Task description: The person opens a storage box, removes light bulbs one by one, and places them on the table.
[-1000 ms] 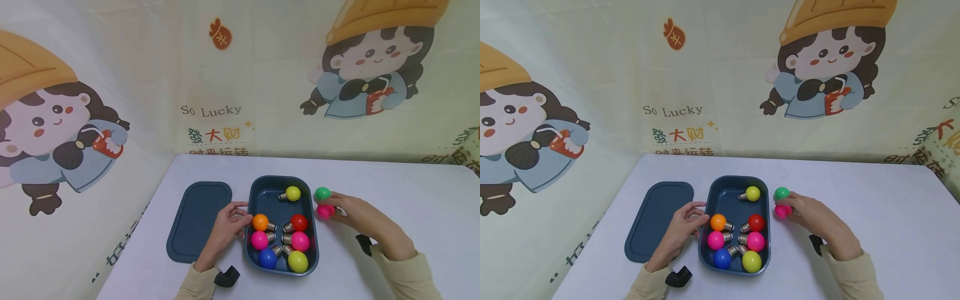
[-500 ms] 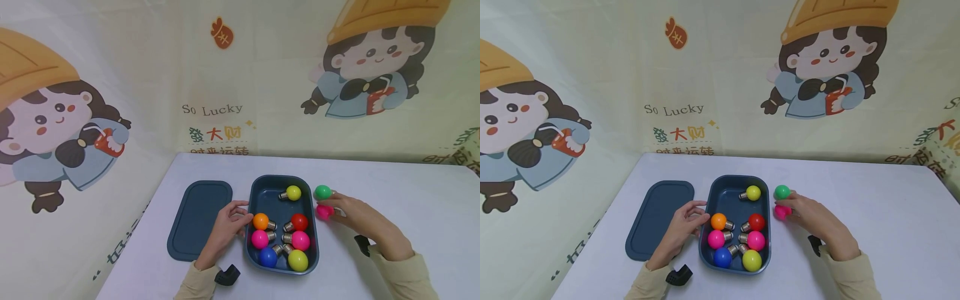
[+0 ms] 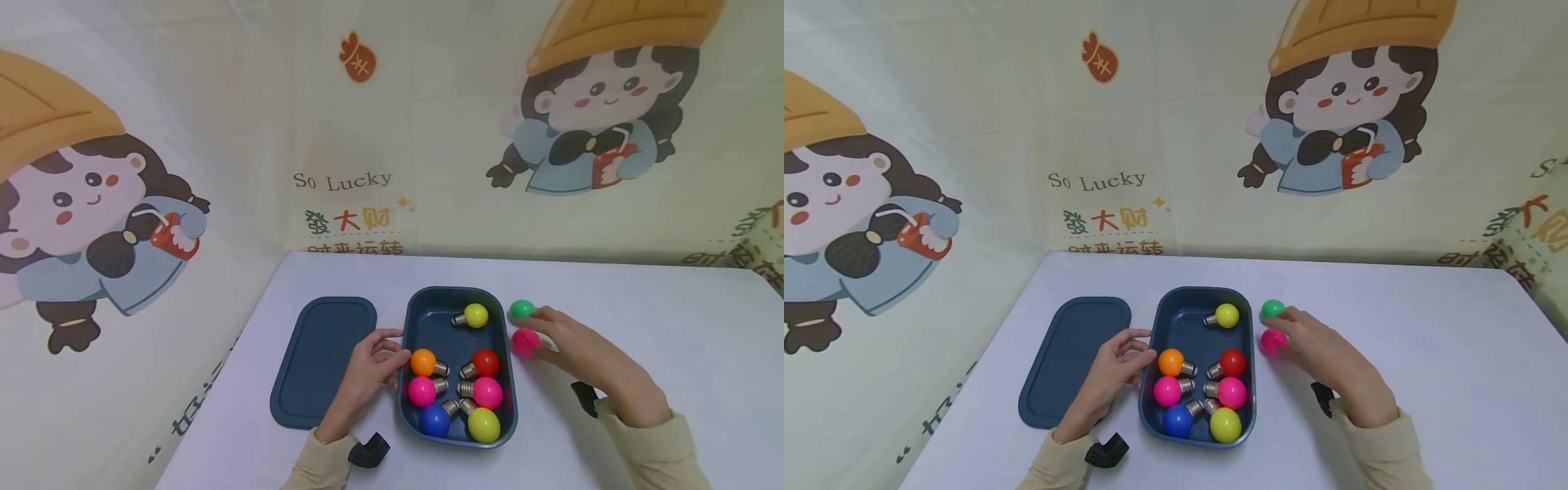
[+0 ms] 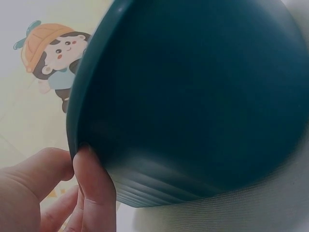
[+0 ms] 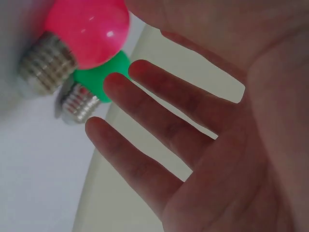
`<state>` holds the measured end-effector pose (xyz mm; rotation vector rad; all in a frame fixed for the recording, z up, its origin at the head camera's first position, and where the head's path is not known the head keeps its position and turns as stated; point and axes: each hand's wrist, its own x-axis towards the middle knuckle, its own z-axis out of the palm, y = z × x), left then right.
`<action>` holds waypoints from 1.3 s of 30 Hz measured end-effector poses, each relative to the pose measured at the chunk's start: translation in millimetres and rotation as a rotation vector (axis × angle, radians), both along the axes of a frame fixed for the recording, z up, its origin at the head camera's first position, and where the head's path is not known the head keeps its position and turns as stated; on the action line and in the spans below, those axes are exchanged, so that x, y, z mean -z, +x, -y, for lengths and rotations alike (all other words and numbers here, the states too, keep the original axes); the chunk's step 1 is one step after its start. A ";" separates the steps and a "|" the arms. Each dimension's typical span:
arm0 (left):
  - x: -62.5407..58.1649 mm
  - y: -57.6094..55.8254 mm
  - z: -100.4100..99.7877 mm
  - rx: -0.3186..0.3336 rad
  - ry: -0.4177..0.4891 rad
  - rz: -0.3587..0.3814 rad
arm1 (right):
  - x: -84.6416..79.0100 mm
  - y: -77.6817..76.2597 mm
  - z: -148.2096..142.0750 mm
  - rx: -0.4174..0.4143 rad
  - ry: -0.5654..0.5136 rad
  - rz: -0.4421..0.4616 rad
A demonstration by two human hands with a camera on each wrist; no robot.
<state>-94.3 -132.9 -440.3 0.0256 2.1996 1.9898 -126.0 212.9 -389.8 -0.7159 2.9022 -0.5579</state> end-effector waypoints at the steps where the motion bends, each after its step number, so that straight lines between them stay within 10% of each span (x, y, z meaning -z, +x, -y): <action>1: 0.4 -0.1 0.4 0.002 -0.002 -0.002 | -1.6 0.3 1.9 -0.002 -0.006 0.000; 39: 0.8 0.4 2.0 0.013 0.014 0.009 | -27.1 10.3 88.8 -0.185 -0.018 -0.121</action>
